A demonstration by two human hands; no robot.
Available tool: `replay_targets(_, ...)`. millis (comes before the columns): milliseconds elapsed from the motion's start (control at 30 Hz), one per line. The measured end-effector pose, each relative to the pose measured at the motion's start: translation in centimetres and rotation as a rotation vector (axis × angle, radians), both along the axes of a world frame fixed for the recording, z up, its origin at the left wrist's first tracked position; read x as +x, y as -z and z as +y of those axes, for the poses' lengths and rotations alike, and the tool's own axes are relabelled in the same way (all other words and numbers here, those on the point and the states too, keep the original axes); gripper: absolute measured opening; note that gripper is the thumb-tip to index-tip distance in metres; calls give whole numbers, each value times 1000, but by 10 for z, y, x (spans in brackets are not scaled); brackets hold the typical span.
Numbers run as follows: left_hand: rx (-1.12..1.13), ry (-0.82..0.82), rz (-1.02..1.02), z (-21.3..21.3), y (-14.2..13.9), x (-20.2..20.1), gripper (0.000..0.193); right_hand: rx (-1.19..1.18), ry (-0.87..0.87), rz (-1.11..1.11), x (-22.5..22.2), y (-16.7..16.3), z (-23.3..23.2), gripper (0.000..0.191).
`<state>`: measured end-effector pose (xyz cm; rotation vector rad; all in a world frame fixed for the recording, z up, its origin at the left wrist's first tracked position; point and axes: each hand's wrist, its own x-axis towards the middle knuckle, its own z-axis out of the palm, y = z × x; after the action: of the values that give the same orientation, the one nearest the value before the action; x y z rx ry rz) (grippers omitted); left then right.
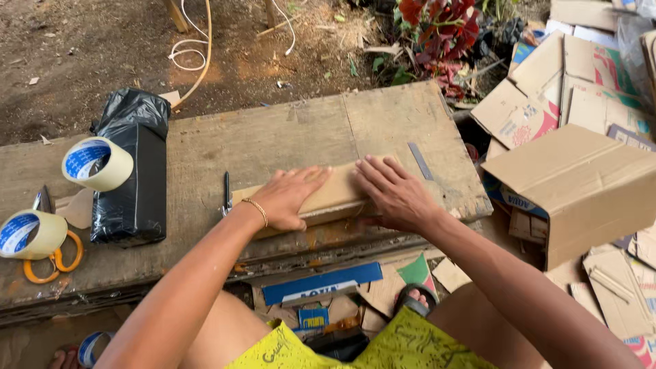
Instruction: The person folds and secures a cardboard box using a utility knife and clear tape. They cut along the edges, fold the flaps, and apply tape to seal the box.
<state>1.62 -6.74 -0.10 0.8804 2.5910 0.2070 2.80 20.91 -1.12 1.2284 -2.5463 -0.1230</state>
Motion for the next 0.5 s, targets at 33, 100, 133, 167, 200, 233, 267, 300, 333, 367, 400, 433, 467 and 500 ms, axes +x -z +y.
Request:
replay_targets(33, 5, 17, 8, -1, -2, 0, 130, 6, -39, 7, -12, 1, 2, 105)
replay_targets(100, 15, 18, -3, -2, -5, 1, 129, 5, -130, -25, -18, 11, 0, 108)
replay_targets(133, 22, 21, 3, -2, -6, -1, 129, -15, -154, 19, -21, 15, 2, 104)
replay_targets(167, 25, 32, 35, -2, -8, -3, 126, -35, -184, 66, -24, 19, 4, 101)
replay_targets(200, 26, 45, 53, -3, -8, -1, 124, -58, -211, 100, -24, 25, 5, 97)
replay_targets(233, 27, 64, 66, -3, -8, 2, 122, -57, -222, 87, -25, 29, 6, 95)
replay_targets(267, -32, 71, 138, -1, -6, 7, 119, -56, -229, 83, -26, 32, 8, 93)
replay_targets(300, -91, 80, 223, 1, -3, 13, 117, -52, -235, 92, -29, 34, 9, 91)
replay_targets(333, -150, 85, 312, 2, 1, 20, 115, -18, -219, 111, -31, 34, 11, 90)
replay_targets(367, -101, 17, 367, 0, 7, 30, 114, 13, -210, 119, -31, 35, 11, 89)
replay_targets(400, -56, -51, 416, -3, 14, 44, 114, 39, -203, 122, -31, 35, 11, 88)
replay_targets(433, -15, -109, 473, -8, 20, 53, 115, 44, -213, 124, -32, 35, 11, 87)
replay_targets(467, 13, -113, 556, -12, 27, 55, 112, 48, -215, 132, -32, 35, 10, 86)
replay_targets(500, 45, -123, 635, -13, 35, 57, 110, 59, -220, 136, -31, 35, 10, 85)
